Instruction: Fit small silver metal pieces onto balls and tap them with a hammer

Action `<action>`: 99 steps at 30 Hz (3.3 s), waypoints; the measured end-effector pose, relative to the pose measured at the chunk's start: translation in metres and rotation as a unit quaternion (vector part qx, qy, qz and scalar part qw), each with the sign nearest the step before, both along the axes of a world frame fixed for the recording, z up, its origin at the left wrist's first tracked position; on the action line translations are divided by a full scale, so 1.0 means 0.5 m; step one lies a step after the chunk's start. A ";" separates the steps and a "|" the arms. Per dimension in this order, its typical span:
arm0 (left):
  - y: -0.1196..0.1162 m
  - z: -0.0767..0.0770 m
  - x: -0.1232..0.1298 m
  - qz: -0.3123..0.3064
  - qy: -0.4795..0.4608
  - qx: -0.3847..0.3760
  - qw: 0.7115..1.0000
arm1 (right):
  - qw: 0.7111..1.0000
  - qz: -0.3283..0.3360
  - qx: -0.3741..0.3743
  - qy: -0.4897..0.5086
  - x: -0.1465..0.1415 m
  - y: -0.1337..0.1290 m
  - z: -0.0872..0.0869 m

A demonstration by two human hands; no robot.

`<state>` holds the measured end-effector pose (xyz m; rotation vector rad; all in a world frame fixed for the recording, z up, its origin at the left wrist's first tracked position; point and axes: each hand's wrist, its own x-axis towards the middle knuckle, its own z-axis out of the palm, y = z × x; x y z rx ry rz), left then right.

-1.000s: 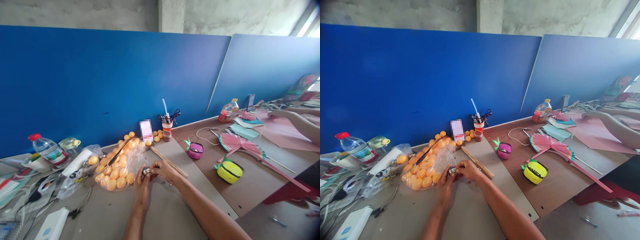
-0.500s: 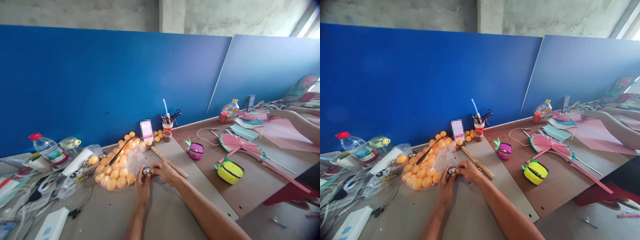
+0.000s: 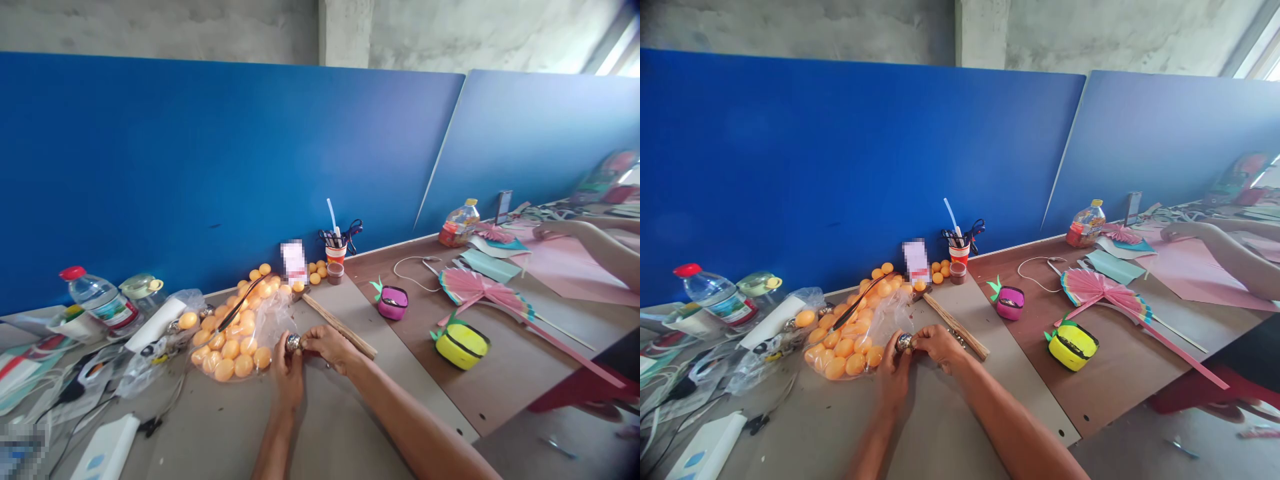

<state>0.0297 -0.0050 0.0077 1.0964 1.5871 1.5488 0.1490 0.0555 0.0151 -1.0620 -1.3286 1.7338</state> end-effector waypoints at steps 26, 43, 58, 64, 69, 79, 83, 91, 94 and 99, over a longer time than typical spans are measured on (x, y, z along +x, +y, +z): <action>0.000 -0.037 -0.005 -0.002 0.135 0.056 0.989 | 0.985 -0.048 -0.118 0.117 -0.024 -0.015 -0.004; -0.003 -0.022 -0.002 -0.004 0.076 0.058 0.995 | 0.984 -0.043 -0.125 0.120 -0.023 -0.007 -0.013; 0.009 0.011 0.008 -0.026 -0.357 0.021 0.934 | 0.943 -0.058 0.182 -0.273 0.086 0.044 0.060; 0.010 0.016 0.002 -0.038 -0.378 0.029 0.924 | 0.810 -0.043 0.269 -0.519 0.087 0.033 0.064; 0.009 0.019 -0.004 -0.035 -0.394 0.029 0.918 | 0.757 0.007 0.292 -0.585 0.080 0.033 0.052; 0.004 0.029 -0.002 -0.039 -0.415 0.029 0.909 | 0.758 -0.014 0.303 -0.577 0.075 0.040 0.038; 0.003 0.031 -0.003 -0.035 -0.418 0.028 0.907 | 0.775 -0.077 0.287 -0.557 0.095 0.047 0.049; 0.004 0.030 -0.003 -0.040 -0.402 0.023 0.914 | 0.768 -0.029 0.298 -0.567 0.107 0.050 0.045; 0.005 0.028 -0.003 -0.041 -0.397 0.022 0.917 | 0.752 -0.016 0.316 -0.578 0.104 0.048 0.033; 0.004 0.030 -0.004 -0.038 -0.406 0.020 0.913 | 0.771 -0.029 0.328 -0.545 0.094 0.046 0.029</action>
